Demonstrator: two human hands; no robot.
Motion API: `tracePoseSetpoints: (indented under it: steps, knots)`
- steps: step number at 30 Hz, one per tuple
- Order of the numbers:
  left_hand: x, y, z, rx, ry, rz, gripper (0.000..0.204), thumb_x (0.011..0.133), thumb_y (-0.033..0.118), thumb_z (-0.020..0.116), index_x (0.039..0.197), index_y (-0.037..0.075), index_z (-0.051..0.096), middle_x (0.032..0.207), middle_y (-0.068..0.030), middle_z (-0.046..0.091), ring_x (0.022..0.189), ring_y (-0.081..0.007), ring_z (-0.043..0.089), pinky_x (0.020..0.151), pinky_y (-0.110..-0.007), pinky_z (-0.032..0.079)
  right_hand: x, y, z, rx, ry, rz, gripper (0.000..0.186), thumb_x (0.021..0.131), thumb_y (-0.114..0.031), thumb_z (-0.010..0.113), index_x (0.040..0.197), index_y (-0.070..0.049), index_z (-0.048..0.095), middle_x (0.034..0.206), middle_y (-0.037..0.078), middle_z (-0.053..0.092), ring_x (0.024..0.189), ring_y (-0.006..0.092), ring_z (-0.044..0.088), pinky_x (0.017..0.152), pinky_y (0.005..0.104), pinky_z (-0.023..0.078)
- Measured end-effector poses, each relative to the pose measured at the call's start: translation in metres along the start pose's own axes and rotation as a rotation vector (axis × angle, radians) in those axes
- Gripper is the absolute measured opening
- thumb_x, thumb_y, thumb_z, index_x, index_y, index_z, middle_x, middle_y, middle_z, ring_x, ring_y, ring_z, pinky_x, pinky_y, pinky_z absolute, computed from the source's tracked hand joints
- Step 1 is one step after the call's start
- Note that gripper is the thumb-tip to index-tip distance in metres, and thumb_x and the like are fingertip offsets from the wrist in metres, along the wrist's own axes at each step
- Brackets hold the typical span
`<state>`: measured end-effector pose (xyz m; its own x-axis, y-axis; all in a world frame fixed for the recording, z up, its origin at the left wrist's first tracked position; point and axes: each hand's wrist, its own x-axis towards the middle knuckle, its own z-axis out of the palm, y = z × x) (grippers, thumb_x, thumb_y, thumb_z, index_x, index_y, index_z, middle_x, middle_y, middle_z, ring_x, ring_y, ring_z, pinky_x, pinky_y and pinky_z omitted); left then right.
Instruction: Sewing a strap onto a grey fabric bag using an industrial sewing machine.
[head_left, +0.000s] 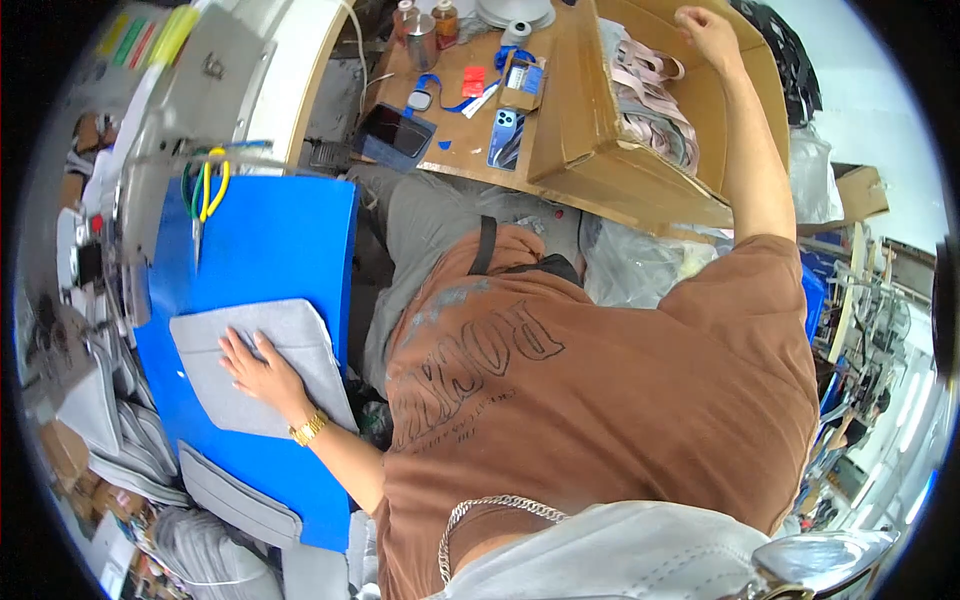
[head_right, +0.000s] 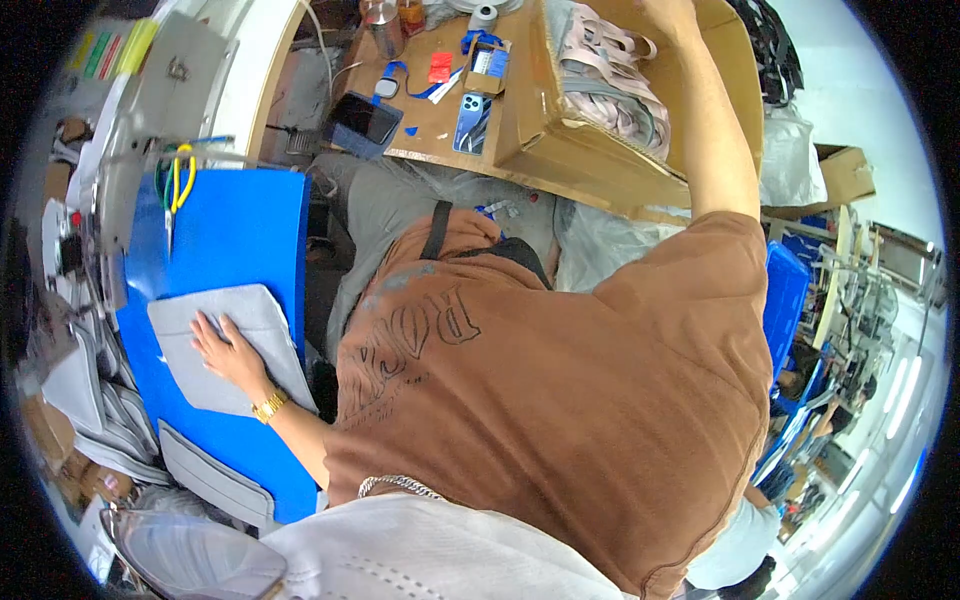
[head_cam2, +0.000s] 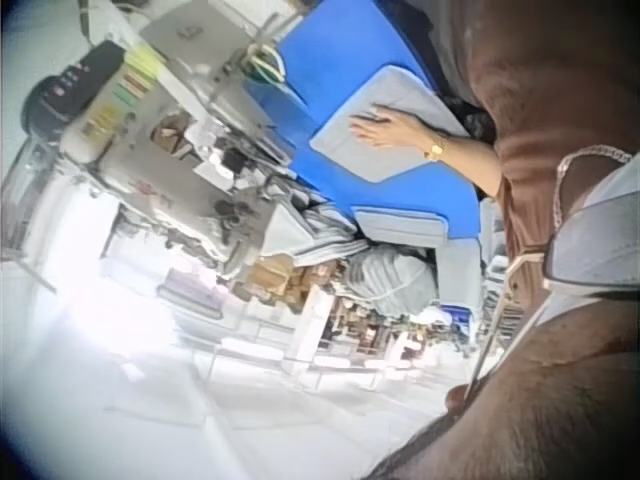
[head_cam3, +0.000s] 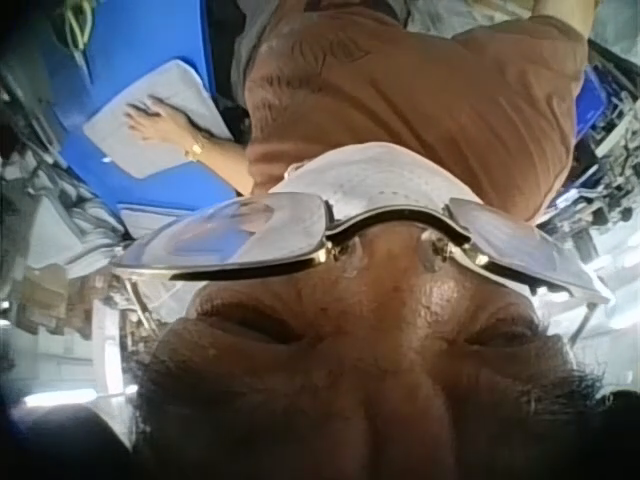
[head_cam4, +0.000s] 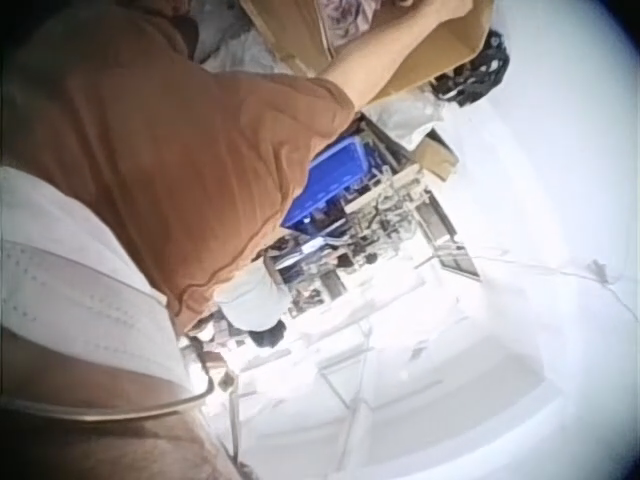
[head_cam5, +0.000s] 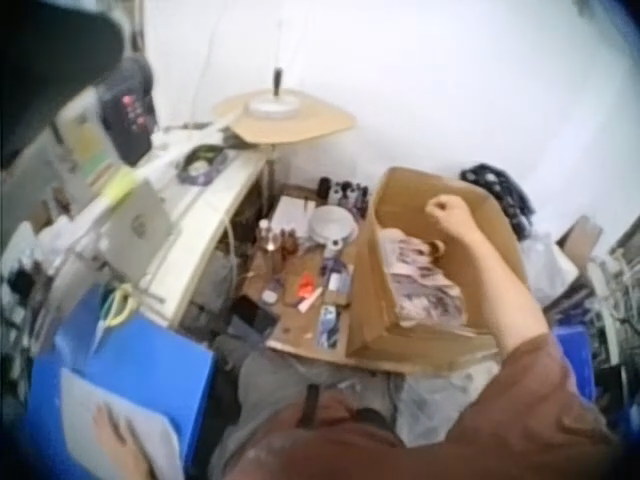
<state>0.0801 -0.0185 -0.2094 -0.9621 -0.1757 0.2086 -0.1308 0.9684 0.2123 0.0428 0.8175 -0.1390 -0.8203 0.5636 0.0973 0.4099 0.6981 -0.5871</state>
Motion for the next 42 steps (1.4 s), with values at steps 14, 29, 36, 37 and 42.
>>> tracePoseSetpoints:
  steps: [14,29,36,37,42]
  knots:
    - [-0.001,-0.008,-0.009,-0.081,0.101,0.172,0.048,0.099,0.033,0.052,0.135,0.002,0.054,0.144,-0.0211,0.047,0.136,-0.0413,0.038,0.112,-0.051,0.028,-0.008,0.044,0.155,-0.201,-0.200,-0.409,0.048,0.083,-0.021,0.066,0.126,-0.003,0.056,0.118,0.019,0.064,0.103,0.0315,0.064,0.087,0.0346,0.051]
    - [-0.015,0.205,-0.066,-1.259,-0.245,0.387,0.068,0.093,0.012,0.064,0.149,0.001,0.027,0.143,-0.0178,0.045,0.124,-0.0277,0.052,0.102,-0.042,0.045,-0.213,-0.383,0.108,0.025,0.203,-1.265,0.026,0.079,-0.019,0.064,0.102,-0.006,0.061,0.085,0.008,0.063,0.080,0.0238,0.065,0.064,0.0357,0.054]
    - [-0.050,0.120,0.009,-0.713,-0.262,0.355,0.049,0.098,0.023,0.059,0.140,0.001,0.045,0.139,-0.0152,0.050,0.127,-0.0243,0.048,0.103,-0.040,0.042,-0.295,-0.431,0.174,0.413,-0.055,-1.322,0.017,0.078,-0.018,0.060,0.091,-0.007,0.062,0.078,0.005,0.055,0.077,0.0224,0.060,0.063,0.0371,0.049]
    - [-0.059,0.113,0.014,-0.414,-0.340,0.432,0.049,0.094,0.020,0.064,0.136,0.001,0.050,0.138,-0.0190,0.052,0.127,-0.0251,0.048,0.103,-0.041,0.042,-0.292,-0.435,0.180,0.461,-0.034,-1.335,0.026,0.076,-0.014,0.062,0.100,-0.006,0.065,0.080,0.008,0.057,0.078,0.0261,0.060,0.066,0.0391,0.050]
    - [-0.069,0.184,-0.057,-1.706,-0.366,0.128,0.089,0.080,0.014,0.079,0.149,0.003,0.024,0.147,-0.0120,0.036,0.136,-0.0211,0.036,0.112,-0.041,0.033,-0.299,-0.452,0.179,0.477,-0.176,-1.253,0.057,0.065,0.004,0.060,0.122,-0.004,0.061,0.100,0.017,0.060,0.095,0.0357,0.058,0.084,0.0439,0.047]
